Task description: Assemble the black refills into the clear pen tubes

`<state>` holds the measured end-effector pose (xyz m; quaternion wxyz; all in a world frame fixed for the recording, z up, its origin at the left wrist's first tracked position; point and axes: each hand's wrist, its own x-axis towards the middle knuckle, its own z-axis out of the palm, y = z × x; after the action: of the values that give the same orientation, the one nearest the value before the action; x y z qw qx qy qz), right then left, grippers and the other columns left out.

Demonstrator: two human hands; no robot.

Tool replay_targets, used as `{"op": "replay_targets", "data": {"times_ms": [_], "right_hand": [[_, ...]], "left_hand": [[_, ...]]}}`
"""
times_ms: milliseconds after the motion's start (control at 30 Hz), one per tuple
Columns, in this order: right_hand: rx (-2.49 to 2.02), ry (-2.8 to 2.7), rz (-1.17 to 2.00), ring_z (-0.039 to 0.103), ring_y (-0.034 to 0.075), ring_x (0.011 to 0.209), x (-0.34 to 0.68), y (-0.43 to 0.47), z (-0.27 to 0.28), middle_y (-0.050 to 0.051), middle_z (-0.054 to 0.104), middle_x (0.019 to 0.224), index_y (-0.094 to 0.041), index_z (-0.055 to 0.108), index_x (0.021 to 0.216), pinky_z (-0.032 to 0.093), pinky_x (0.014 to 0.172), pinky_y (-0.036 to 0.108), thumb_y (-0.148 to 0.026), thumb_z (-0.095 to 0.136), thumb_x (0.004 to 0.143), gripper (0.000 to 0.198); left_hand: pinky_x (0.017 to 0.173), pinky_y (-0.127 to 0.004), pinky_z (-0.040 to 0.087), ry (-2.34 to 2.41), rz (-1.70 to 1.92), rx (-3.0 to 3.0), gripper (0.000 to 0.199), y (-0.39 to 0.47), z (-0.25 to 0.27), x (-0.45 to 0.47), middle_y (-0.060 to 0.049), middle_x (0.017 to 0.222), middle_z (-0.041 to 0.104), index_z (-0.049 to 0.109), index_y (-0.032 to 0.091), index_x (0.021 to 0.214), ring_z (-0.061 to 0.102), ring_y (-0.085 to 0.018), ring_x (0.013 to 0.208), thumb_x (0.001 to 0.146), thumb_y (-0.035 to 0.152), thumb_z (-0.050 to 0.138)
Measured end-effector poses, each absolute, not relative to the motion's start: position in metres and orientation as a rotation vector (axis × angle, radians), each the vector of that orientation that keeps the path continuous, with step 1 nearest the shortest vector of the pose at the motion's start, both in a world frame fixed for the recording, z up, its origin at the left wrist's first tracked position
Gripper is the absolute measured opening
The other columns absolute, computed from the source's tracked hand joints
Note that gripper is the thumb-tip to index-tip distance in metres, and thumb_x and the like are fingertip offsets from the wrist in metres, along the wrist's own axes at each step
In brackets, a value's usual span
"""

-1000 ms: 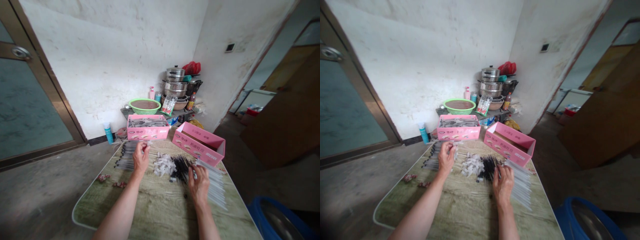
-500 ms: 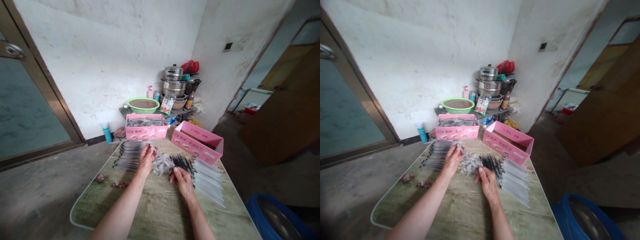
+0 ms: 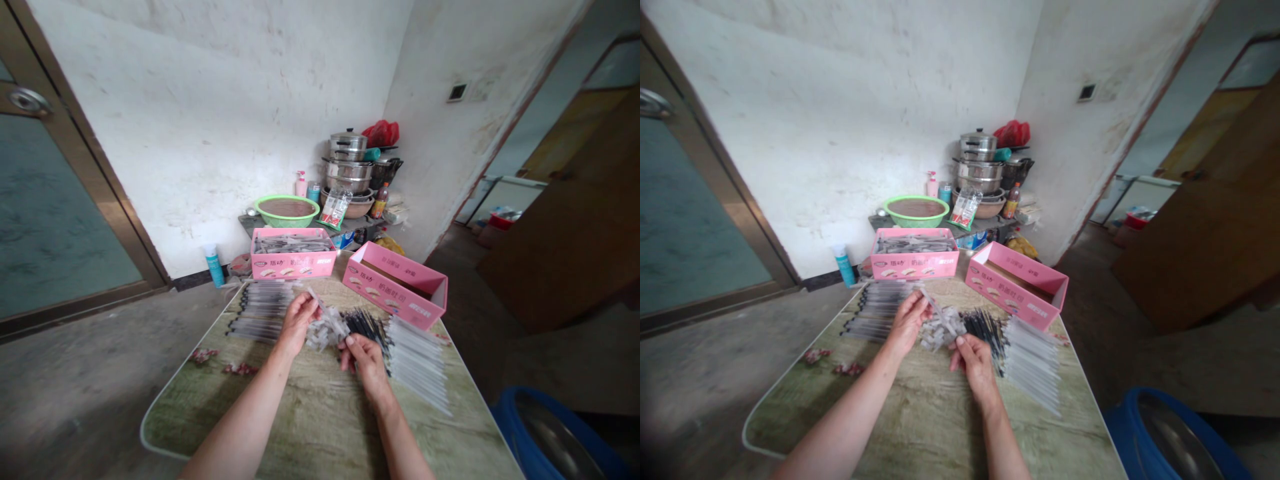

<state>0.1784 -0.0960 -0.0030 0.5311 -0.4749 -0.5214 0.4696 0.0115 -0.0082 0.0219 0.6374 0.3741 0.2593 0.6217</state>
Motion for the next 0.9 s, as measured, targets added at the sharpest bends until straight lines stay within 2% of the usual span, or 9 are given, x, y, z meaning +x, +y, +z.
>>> {"op": "replay_targets", "data": {"times_ms": [233, 400, 633, 900], "right_hand": [[-1.116, -1.178, 1.156, 0.040, 0.010, 0.039, 0.176, -0.096, -0.002, 0.001, 0.061, 0.047, -0.016, 0.067, 0.077, 0.028, 0.042, 0.022, -0.059, 0.058, 0.087, 0.045], [-1.095, -1.163, 1.159, 0.041, 0.011, 0.039, 0.176, -0.095, -0.002, 0.001, 0.060, 0.047, -0.016, 0.067, 0.076, 0.030, 0.042, 0.022, -0.058, 0.057, 0.088, 0.045], [-1.124, -1.136, 1.162, 0.040, 0.010, 0.039, 0.175, -0.096, 0.002, 0.001, 0.060, 0.045, -0.016, 0.066, 0.072, 0.030, 0.042, 0.023, -0.059, 0.064, 0.082, 0.044], [-1.138, -1.092, 1.121, 0.049, 0.013, 0.047, 0.175, -0.096, 0.002, 0.002, 0.065, 0.054, -0.018, 0.063, 0.068, 0.038, 0.049, 0.024, -0.051, 0.074, 0.076, 0.036]], "left_hand": [[0.056, -0.022, 0.047, 0.614, 1.182, 0.999, 0.035, -0.017, 0.017, 0.018, -0.004, 0.077, 0.066, 0.069, 0.013, 0.090, 0.059, -0.012, 0.062, 0.073, 0.042, 0.078], [0.055, -0.022, 0.049, 0.637, 1.171, 1.015, 0.036, -0.017, 0.018, 0.017, -0.004, 0.076, 0.067, 0.070, 0.013, 0.088, 0.061, -0.012, 0.062, 0.071, 0.043, 0.079], [0.056, -0.023, 0.050, 0.688, 1.182, 1.013, 0.038, -0.015, 0.013, 0.018, -0.003, 0.068, 0.066, 0.070, 0.012, 0.084, 0.061, -0.012, 0.058, 0.069, 0.046, 0.080], [0.056, -0.024, 0.051, 0.716, 1.186, 0.995, 0.039, -0.014, 0.011, 0.019, -0.004, 0.066, 0.067, 0.070, 0.013, 0.082, 0.062, -0.013, 0.055, 0.068, 0.048, 0.080]]}}
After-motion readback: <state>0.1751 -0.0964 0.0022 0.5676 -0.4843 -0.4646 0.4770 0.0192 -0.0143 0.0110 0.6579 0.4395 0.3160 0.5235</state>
